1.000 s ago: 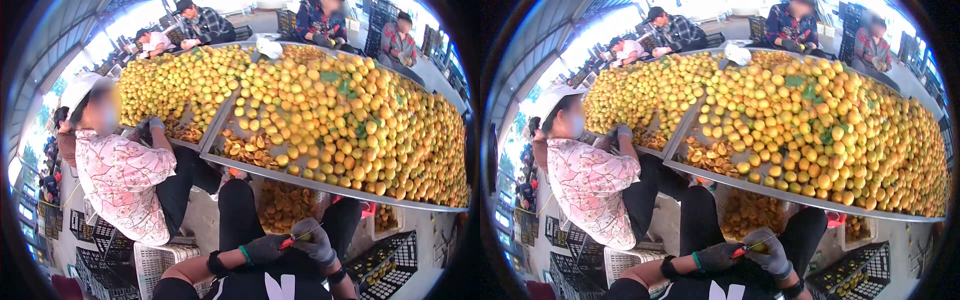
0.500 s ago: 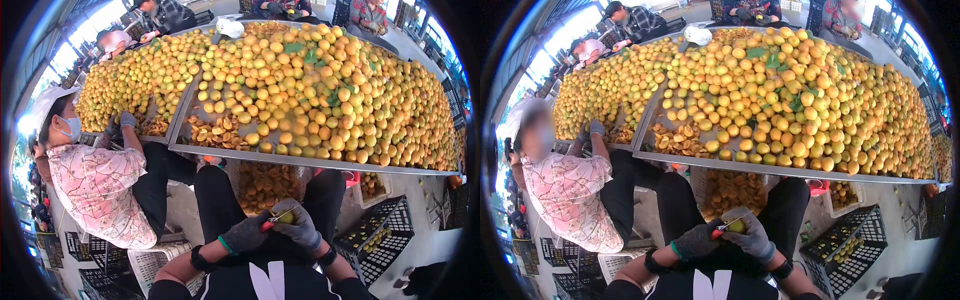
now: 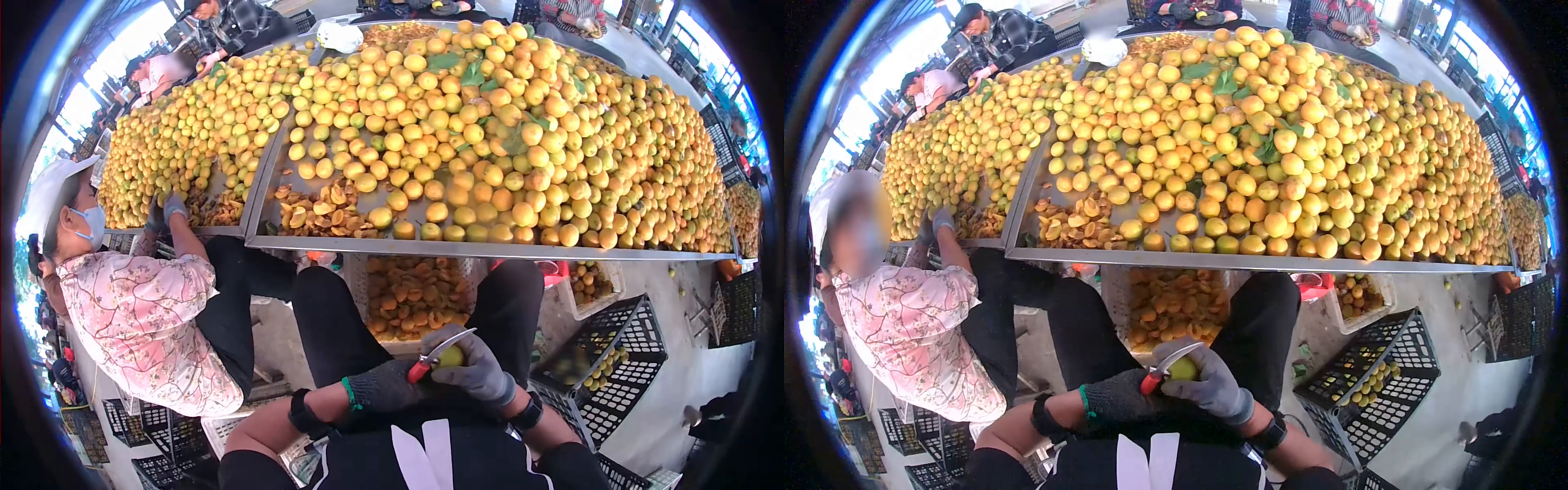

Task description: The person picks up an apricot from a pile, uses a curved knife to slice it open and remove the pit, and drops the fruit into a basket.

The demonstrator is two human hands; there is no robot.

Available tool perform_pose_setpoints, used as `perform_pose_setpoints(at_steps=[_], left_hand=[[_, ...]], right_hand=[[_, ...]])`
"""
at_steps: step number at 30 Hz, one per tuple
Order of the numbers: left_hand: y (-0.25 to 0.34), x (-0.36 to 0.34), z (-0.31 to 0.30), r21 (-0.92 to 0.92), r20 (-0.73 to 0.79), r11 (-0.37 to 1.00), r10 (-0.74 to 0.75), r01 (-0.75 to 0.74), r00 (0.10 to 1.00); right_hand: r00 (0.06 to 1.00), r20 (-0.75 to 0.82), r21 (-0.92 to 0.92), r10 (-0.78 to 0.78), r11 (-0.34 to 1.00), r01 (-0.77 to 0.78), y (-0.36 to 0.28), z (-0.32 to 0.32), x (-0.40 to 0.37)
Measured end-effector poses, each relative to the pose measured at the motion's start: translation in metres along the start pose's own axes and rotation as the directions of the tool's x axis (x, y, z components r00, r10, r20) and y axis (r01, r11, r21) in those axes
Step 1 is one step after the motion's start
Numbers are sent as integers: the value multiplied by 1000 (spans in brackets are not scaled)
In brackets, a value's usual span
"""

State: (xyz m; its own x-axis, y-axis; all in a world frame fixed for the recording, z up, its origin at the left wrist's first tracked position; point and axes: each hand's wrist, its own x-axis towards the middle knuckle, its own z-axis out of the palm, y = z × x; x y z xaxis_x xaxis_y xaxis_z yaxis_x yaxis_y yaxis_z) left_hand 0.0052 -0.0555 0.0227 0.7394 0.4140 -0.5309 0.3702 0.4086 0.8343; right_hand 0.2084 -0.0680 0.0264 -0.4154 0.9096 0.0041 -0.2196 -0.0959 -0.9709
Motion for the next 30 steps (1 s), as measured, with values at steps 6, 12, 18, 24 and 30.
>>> perform_pose_setpoints(at_steps=[6, 12, 18, 24, 30], left_hand=[[33, 3, -9, 559, -202, 828, 83, 45, 976], [44, 20, -1, 791, -190, 611, 266, -14, 945], [91, 86, 16, 771, 72, 533, 472, -349, 879], [106, 105, 23, 695, 123, 520, 596, -498, 794], [54, 32, -18, 668, -195, 658, 606, -347, 772]], right_hand=[[974, -214, -76, 74, 993, -92, 8, 9, -5], [957, -289, -112, -32, 994, 0, 25, 14, -1], [963, -234, 147, 136, 984, -103, -11, 24, -17], [997, -50, 423, 53, 906, -27, 4, 32, 0], [964, -248, 376, 99, 927, 2, 1, 21, 9]])
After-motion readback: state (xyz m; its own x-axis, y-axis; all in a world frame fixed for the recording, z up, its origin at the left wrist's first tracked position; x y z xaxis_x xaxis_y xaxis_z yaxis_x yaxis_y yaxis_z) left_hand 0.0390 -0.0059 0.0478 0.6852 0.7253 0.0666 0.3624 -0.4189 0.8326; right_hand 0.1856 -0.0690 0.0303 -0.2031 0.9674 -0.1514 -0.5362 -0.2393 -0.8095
